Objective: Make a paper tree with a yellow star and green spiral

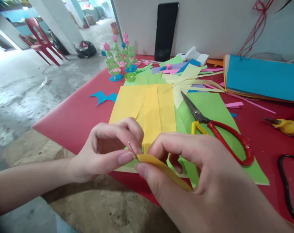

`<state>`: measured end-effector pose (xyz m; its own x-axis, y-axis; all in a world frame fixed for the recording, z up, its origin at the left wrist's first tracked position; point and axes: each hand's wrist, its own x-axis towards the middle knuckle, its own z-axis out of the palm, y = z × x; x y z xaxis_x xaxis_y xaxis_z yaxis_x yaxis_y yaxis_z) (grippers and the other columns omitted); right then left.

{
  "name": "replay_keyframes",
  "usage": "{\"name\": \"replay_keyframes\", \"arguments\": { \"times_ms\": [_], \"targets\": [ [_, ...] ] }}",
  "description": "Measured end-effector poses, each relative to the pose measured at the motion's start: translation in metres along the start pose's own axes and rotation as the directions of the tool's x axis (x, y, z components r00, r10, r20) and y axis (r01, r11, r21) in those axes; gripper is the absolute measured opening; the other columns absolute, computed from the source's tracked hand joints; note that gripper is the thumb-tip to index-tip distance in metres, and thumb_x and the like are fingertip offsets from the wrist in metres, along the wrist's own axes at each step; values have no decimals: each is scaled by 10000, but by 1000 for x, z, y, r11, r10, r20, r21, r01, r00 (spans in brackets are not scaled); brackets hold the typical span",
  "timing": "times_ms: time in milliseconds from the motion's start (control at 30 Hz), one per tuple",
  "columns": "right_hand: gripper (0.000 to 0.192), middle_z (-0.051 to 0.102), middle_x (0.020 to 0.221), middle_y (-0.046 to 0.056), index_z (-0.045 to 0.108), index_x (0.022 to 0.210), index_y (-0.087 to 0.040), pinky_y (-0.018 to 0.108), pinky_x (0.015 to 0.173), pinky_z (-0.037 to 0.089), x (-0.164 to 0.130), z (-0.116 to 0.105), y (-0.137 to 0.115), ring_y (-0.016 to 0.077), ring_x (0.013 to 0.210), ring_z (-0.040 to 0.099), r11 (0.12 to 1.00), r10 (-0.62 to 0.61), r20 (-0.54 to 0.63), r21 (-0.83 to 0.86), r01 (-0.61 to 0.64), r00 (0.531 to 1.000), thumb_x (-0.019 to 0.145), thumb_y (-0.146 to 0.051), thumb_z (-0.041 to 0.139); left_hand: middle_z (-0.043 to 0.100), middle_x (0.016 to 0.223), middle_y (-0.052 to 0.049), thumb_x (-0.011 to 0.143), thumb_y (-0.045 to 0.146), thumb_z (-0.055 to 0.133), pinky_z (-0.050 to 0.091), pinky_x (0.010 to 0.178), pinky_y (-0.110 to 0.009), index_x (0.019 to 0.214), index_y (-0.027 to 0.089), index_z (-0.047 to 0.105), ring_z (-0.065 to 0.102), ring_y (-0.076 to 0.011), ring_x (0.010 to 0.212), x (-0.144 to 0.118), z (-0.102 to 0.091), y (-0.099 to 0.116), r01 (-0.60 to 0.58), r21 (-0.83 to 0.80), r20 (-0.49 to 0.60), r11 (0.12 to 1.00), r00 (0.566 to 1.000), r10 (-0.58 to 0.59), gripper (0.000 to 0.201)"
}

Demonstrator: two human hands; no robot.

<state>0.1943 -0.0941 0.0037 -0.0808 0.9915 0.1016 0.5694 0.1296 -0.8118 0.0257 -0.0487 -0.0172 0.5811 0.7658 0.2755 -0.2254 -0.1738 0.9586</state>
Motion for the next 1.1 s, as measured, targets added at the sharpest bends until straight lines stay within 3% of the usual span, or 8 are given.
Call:
{"name": "replay_keyframes", "arguments": {
  "times_ms": [100,233,400,900,1100],
  "targets": [
    [227,498,520,-68,518,536,-262,230,417,356,0,-3,-1,116,493,458,998,36,97,-48,-31,995,691,-401,607,600,776,-19,730,146,623,508,705,-244,751,197,674,582,-119,762,0,0,-1,-8,-15,2,1000,1000,8,76],
    [216,491,527,-68,525,555,-269,225,416,356,-1,-5,-5,114,497,458,998,60,104,-37,-56,993,715,-405,576,578,762,-8,717,127,634,498,700,-216,745,183,673,564,-93,735,0,1,-2,-5,-39,-9,999,1000,5,74],
    [185,494,535,-42,532,549,-266,213,287,249,-1,-3,-8,132,513,457,991,127,83,-40,-124,988,688,-373,591,582,747,-15,708,142,642,505,657,-223,722,196,672,562,-105,720,1,1,-3,-5,-25,-30,1000,1000,4,64],
    [159,535,498,-72,556,535,-263,173,334,357,5,0,1,109,464,479,999,-13,63,-35,15,998,672,-335,590,566,783,-6,703,76,623,480,670,-215,747,189,648,551,-108,781,-1,2,-4,-4,10,-54,1000,999,5,124],
    [115,559,531,-89,573,599,-265,152,368,391,5,0,5,89,473,498,986,-146,30,-76,148,989,698,-310,609,551,774,-5,703,90,630,481,664,-207,738,181,644,554,-100,753,-2,3,-4,9,14,-104,1000,995,-7,99]
  ]
}}
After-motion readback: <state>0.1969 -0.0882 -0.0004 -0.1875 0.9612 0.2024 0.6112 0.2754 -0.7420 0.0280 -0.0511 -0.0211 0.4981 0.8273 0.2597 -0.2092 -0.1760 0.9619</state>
